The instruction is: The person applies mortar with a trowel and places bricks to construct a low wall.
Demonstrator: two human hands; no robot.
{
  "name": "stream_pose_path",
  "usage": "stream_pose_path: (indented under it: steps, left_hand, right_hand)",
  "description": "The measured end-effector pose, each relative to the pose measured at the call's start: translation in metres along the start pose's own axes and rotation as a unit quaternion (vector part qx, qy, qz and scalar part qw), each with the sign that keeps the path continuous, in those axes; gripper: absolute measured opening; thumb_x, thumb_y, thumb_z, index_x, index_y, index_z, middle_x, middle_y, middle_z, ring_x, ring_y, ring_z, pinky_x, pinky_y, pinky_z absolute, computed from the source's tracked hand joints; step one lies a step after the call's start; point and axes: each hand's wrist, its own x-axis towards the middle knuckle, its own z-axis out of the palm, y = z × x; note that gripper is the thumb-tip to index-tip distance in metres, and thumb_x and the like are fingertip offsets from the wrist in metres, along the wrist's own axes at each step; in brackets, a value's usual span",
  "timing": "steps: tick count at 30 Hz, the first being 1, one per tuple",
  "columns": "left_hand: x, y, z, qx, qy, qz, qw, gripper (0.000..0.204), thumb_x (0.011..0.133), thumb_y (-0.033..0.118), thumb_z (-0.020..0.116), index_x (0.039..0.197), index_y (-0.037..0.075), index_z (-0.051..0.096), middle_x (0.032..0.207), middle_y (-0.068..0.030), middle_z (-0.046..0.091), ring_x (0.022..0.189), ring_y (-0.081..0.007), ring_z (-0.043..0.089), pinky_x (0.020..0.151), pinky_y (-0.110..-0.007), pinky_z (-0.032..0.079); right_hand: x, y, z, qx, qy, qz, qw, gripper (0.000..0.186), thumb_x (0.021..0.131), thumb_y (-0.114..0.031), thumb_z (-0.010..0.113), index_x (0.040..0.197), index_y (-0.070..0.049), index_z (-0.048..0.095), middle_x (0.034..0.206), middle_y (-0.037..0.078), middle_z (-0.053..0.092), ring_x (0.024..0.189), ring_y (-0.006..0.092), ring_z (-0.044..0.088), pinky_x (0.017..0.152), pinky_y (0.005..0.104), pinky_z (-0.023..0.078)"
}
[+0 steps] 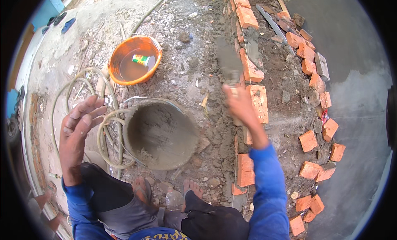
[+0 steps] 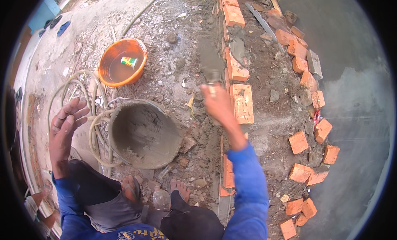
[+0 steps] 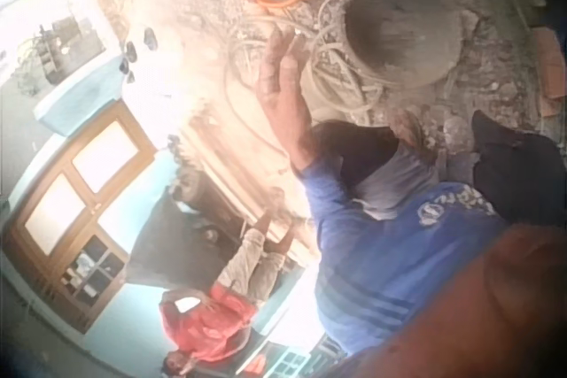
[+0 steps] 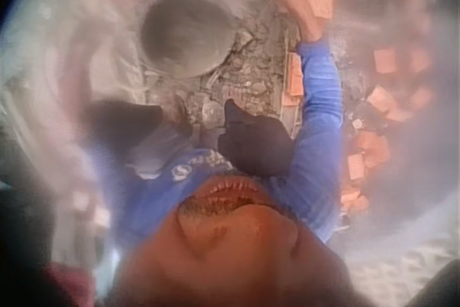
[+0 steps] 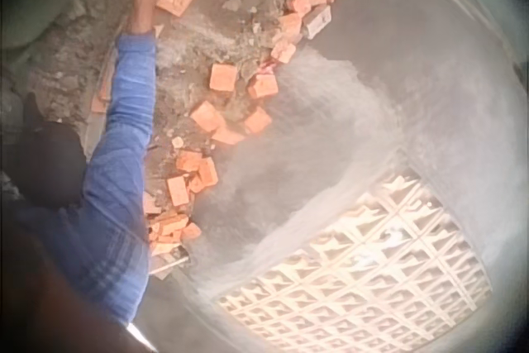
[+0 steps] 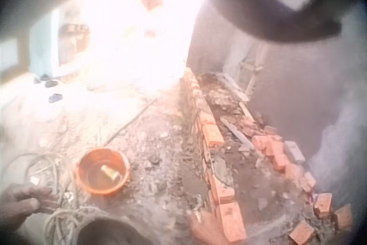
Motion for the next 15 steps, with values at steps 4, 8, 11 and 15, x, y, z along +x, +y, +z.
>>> stream_pose_path:
  steps: [4,8,11,15]
  left_hand:
    - [-0.001,-0.003,-0.004,0.001,0.003,-0.007,1.0,0.051,0.102,0.021,0.063,0.145,-0.003,0.057,0.138,-0.0183,0.066,0.126,-0.0302,0.065,0.109,-0.044,0.049]
    - [-0.013,-0.003,-0.019,0.025,0.034,-0.018,0.999,0.05,0.101,0.022,0.065,0.144,-0.002,0.059,0.136,-0.0182,0.068,0.125,-0.0302,0.066,0.107,-0.043,0.05]
    - [-0.018,-0.002,-0.022,0.02,0.036,-0.025,0.999,0.049,0.101,0.023,0.066,0.143,-0.002,0.06,0.135,-0.0181,0.068,0.124,-0.0297,0.066,0.107,-0.043,0.05]
    - [-0.005,-0.003,-0.01,0.036,-0.02,-0.018,0.999,0.049,0.101,0.023,0.066,0.143,-0.001,0.06,0.134,-0.0178,0.068,0.124,-0.0283,0.066,0.106,-0.043,0.05]
  right_hand:
    - [0.055,0.033,0.093,0.054,0.03,0.101,0.993,0.044,0.104,-0.035,0.051,0.118,0.005,0.065,0.094,0.023,0.072,0.07,0.03,0.074,0.069,0.0451,0.056]
    - [0.067,0.067,0.112,0.183,-0.048,0.15,0.97,0.046,0.104,-0.034,0.049,0.119,0.009,0.061,0.087,0.016,0.068,0.06,0.0228,0.064,0.057,0.0407,0.054]
    - [0.079,0.06,0.109,0.296,-0.15,0.187,0.924,0.038,0.11,-0.04,0.046,0.114,-0.006,0.061,0.077,0.001,0.055,0.057,0.0105,0.053,0.047,0.0296,0.047]
    - [0.159,0.088,0.109,0.495,-0.228,0.218,0.81,0.04,0.111,-0.042,0.043,0.115,-0.006,0.06,0.075,0.0,0.053,0.056,0.0116,0.052,0.046,0.0301,0.047]
